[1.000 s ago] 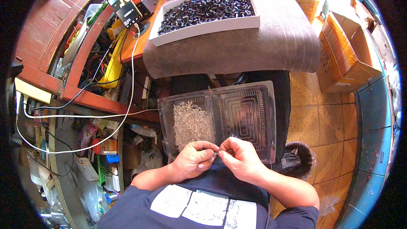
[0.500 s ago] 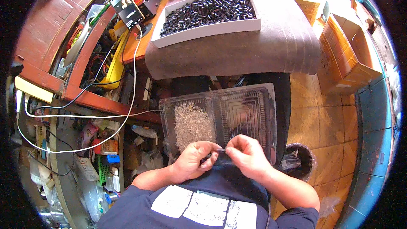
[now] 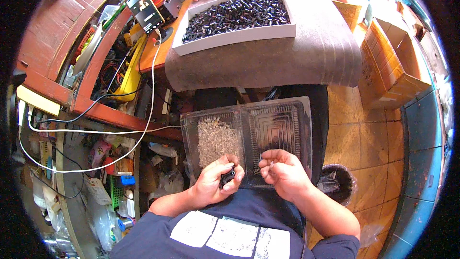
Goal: The person repeatedly picks small metallic pins from a compartmentalized tray and joins them with small black plastic pieces using both hands. The assembled units are placed back into the tray. The workspace is cluttered with tools and parts.
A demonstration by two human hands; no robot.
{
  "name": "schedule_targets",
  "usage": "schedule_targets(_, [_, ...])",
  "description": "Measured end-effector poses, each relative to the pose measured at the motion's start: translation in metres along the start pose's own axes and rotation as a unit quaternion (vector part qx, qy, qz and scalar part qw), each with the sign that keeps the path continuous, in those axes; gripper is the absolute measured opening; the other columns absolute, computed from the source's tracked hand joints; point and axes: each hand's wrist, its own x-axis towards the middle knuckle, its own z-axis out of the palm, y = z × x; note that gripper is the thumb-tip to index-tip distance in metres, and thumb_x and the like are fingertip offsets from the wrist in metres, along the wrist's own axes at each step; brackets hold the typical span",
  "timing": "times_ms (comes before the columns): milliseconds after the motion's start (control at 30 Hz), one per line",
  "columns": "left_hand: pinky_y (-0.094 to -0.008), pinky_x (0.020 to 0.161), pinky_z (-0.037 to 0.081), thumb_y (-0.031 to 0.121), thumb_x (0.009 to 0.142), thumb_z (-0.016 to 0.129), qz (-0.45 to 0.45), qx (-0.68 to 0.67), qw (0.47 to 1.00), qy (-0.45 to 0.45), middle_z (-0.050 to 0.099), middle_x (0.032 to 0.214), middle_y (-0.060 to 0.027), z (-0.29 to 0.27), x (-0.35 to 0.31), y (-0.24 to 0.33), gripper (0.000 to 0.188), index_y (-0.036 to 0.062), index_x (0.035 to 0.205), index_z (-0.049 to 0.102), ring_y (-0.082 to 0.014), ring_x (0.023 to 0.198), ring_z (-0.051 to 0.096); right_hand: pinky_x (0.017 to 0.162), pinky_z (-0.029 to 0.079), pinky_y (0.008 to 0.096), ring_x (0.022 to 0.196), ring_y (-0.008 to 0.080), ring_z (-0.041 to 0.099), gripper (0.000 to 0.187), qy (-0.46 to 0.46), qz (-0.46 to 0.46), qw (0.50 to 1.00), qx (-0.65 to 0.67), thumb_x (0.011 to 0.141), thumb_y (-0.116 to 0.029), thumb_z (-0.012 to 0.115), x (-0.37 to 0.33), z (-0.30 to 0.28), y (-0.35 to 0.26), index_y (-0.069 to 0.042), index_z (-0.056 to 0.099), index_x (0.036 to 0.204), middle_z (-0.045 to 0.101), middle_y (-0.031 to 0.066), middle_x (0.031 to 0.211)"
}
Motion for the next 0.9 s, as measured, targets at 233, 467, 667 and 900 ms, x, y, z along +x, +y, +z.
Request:
schedule_targets(233, [-0.0202,0.044,0.035,0.016,0.094,0.048,-0.018,0.017,1.0,-0.013,0.058,0.08,-0.0065,0.0,0.0,0.0,0.016,0.0051,0.1,0.058,-0.0088,0.052,0.045,0.045,0.041,0.0206,0.057,0.0139,0.054,0.025,-0.067,-0.004,0.998,-0.009,0.089,-0.004,0.047,-0.001,0.001,-0.002,0.004,0.047,0.113,0.061,0.0128,0.08])
schedule_targets(467, [-0.0193,0.046,0.035,0.013,0.093,0.05,-0.016,0.027,0.999,-0.01,0.059,0.081,-0.0048,-0.001,0.0,-0.003,0.018,0.0031,0.103,0.06,-0.0073,0.053,0.045,0.041,0.035,0.0185,0.051,0.011,0.051,0.027,-0.114,-0.003,0.993,-0.027,0.094,-0.011,0.044,-0.002,0.001,0.004,0.002,0.045,0.117,0.061,0.0124,0.077])
schedule_targets(667, [-0.0178,0.046,0.034,0.011,0.094,0.047,-0.014,0.031,0.999,0.0,0.059,0.082,-0.0043,0.002,-0.001,-0.001,0.018,0.0034,0.107,0.058,-0.0054,0.054,0.044,0.043,0.036,0.0195,0.052,0.0092,0.049,0.02,-0.145,-0.035,0.981,-0.128,0.093,-0.014,0.047,-0.005,0.004,0.001,-0.002,0.047,0.11,0.059,0.0071,0.074])
schedule_targets(900, [-0.0167,0.044,0.033,0.012,0.094,0.046,-0.025,-0.01,0.999,-0.021,0.058,0.084,-0.0041,-0.003,0.003,-0.002,0.016,0.0045,0.103,0.057,-0.0043,0.053,0.043,0.042,0.038,0.0201,0.047,0.0113,0.052,0.011,-0.072,-0.05,0.986,-0.14,0.087,-0.01,0.059,-0.009,0.008,0.001,-0.002,0.055,0.093,0.061,0.0093,0.067])
